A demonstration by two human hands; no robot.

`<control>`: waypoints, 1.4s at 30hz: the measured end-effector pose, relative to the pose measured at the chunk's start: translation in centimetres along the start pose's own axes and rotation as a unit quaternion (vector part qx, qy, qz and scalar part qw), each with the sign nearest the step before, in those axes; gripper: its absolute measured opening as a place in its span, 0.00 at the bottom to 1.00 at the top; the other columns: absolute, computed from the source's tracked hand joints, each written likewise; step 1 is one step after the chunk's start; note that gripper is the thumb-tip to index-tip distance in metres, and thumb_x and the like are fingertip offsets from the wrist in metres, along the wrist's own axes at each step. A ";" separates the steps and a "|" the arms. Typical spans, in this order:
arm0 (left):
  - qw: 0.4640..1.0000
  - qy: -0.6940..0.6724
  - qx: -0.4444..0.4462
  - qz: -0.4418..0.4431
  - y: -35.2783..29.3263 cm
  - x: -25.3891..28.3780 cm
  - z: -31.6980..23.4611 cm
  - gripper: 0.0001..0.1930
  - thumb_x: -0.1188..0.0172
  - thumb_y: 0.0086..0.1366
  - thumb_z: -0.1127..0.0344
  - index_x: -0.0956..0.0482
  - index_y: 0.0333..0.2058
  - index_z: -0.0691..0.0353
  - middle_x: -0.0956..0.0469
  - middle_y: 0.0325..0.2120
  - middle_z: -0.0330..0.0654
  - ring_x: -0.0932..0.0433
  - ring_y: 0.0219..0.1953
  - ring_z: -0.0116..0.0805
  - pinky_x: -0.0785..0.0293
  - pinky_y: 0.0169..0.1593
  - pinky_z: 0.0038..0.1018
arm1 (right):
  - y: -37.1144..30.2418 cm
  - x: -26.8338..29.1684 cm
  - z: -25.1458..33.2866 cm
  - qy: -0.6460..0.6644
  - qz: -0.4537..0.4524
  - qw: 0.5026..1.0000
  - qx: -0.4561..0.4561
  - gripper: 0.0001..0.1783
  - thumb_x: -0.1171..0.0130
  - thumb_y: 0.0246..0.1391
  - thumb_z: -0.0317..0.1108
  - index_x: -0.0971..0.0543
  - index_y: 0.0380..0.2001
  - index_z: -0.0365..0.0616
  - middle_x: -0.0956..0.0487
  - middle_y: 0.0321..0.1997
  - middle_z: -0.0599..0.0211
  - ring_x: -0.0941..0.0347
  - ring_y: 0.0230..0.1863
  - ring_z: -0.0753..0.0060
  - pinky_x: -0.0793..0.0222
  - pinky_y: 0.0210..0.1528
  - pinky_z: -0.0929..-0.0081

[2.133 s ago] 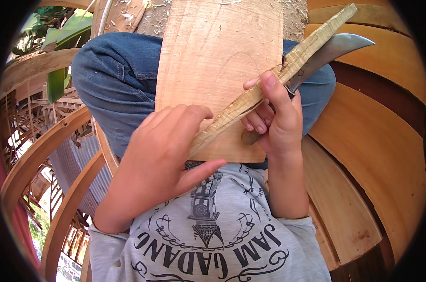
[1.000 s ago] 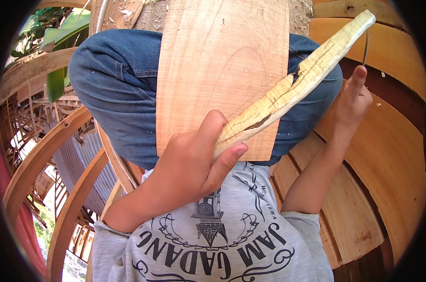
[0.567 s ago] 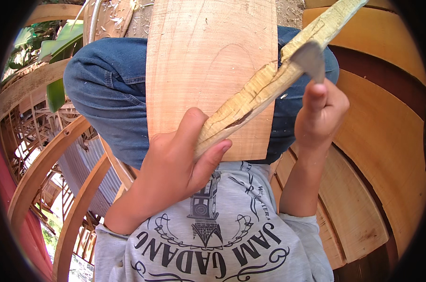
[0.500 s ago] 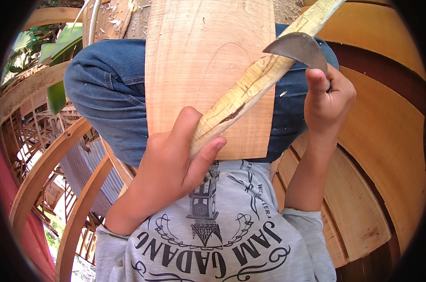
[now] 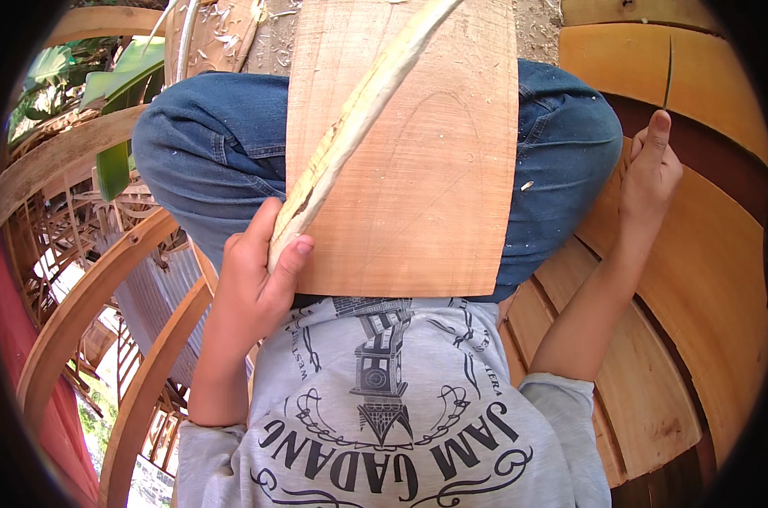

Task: The person sits cross-legged on a wooden platform and uses a curved knife to shave and shape a long, thin piece of wood. They hold the wood against a flat board on their lap and repeatedly scrape the surface to remove thin strips of wood.

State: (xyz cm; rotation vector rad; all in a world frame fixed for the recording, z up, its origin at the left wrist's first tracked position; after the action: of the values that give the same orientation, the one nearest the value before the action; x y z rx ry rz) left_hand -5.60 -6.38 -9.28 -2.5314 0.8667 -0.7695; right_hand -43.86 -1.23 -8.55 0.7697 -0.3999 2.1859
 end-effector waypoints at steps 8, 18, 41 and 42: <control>0.996 -0.072 0.019 0.051 -0.7 0.9 5.0 0.20 0.50 0.66 0.52 0.30 0.34 0.68 0.39 0.16 0.39 0.39 0.19 0.23 0.42 0.23 0.23 | -10.3 -9.6 7.5 -0.037 0.226 0.964 0.134 0.24 0.43 0.54 0.50 0.27 0.19 0.37 0.38 0.11 0.59 0.38 0.13 0.67 0.44 0.18 0.75; 0.996 0.020 -0.083 -0.010 -0.6 0.6 4.1 0.20 0.48 0.64 0.51 0.32 0.29 0.66 0.38 0.12 0.45 0.32 0.14 0.42 0.37 0.21 0.28 | -8.7 -10.6 10.7 -0.159 0.170 0.949 0.212 0.26 0.41 0.50 0.55 0.28 0.16 0.41 0.34 0.11 0.61 0.40 0.12 0.59 0.45 0.16 0.70; 0.991 -0.013 -0.130 0.014 -0.4 0.9 4.0 0.20 0.42 0.60 0.51 0.30 0.30 0.67 0.39 0.12 0.43 0.34 0.12 0.39 0.39 0.19 0.27 | -6.4 -9.4 10.4 -0.124 0.068 0.945 0.296 0.28 0.42 0.53 0.53 0.34 0.15 0.40 0.42 0.11 0.66 0.50 0.14 0.70 0.50 0.17 0.76; 0.992 -0.018 -0.121 0.017 -0.5 0.9 4.2 0.19 0.42 0.59 0.53 0.30 0.30 0.67 0.38 0.13 0.43 0.34 0.13 0.40 0.39 0.19 0.28 | -5.5 -8.6 10.0 -0.120 0.038 0.947 0.295 0.29 0.44 0.55 0.53 0.35 0.15 0.40 0.43 0.10 0.68 0.50 0.14 0.72 0.51 0.17 0.77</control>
State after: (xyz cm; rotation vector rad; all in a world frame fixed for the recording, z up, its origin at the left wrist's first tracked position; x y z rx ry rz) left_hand -2.29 -5.93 -12.07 -2.7222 1.0444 -0.6389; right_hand -31.30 -7.51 -6.17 1.3715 0.1290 2.3097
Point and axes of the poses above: each hand's wrist, its own y-axis towards the middle knuckle, its own x-axis out of the back of the hand, z = x × y, the point moved 9 cm from there along y, towards the middle knuckle
